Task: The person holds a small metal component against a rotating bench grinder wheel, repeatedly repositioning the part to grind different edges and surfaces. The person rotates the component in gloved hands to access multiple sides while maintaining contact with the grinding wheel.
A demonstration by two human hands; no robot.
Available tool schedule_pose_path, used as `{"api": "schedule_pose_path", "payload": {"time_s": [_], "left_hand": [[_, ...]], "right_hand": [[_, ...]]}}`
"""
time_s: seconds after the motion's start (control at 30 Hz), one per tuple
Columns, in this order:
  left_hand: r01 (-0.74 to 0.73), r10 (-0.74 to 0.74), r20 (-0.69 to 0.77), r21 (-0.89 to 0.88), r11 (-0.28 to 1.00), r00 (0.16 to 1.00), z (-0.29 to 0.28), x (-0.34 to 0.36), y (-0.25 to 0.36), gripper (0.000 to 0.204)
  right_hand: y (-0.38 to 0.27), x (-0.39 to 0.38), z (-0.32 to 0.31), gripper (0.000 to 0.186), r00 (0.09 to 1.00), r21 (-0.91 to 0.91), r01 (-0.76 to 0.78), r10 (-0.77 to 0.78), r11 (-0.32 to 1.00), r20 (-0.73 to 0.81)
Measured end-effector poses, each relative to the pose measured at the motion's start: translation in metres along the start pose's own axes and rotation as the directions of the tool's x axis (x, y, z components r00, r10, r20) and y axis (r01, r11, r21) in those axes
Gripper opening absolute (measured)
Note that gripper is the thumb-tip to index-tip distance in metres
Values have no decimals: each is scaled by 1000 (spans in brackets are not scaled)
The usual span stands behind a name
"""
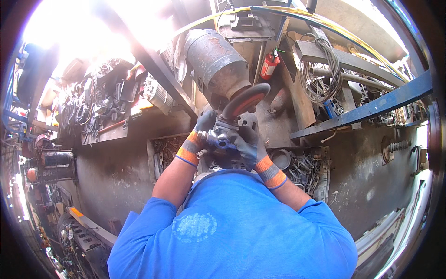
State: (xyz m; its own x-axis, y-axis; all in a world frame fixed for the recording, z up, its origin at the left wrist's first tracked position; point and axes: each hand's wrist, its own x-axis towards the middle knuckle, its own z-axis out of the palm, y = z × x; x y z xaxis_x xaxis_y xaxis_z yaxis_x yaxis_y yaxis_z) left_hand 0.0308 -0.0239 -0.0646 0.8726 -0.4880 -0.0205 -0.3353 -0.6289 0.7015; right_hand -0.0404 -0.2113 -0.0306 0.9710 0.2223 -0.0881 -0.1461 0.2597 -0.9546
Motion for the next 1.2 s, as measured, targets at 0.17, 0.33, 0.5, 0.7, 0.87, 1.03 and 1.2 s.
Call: {"api": "schedule_pose_path", "payload": {"time_s": [0.17,0.33,0.5,0.7,0.87,1.03,1.2], "left_hand": [[297,-88,301,-953,-60,950,-6,2,36,28],[301,-95,345,-902,-310,934,17,5,-13,28],[300,-259,269,-950,87,928,30,-11,-31,28],[321,-335,377,-923,-213,863,11,0,17,49],[237,-174,291,-931,-276,941,18,-12,-9,29],[68,-290,-188,-722,689,938,-1,-20,38,32],[71,-462,-283,-788,612,841,11,-26,63,29]], "right_hand": [[-1,0,-6,33,994,22,-109,109,994,-18],[-10,-3,-5,37,996,-52,-82,83,995,16],[-24,-15,3,40,960,7,-277,277,961,-30],[-4,4,-8,42,999,-158,-14,20,987,36],[-1,-1,-15,44,993,-105,-60,70,993,93],[0,0,-25,47,991,-42,-83,86,996,97],[9,6,-26,61,980,69,-197,195,978,30]]}}
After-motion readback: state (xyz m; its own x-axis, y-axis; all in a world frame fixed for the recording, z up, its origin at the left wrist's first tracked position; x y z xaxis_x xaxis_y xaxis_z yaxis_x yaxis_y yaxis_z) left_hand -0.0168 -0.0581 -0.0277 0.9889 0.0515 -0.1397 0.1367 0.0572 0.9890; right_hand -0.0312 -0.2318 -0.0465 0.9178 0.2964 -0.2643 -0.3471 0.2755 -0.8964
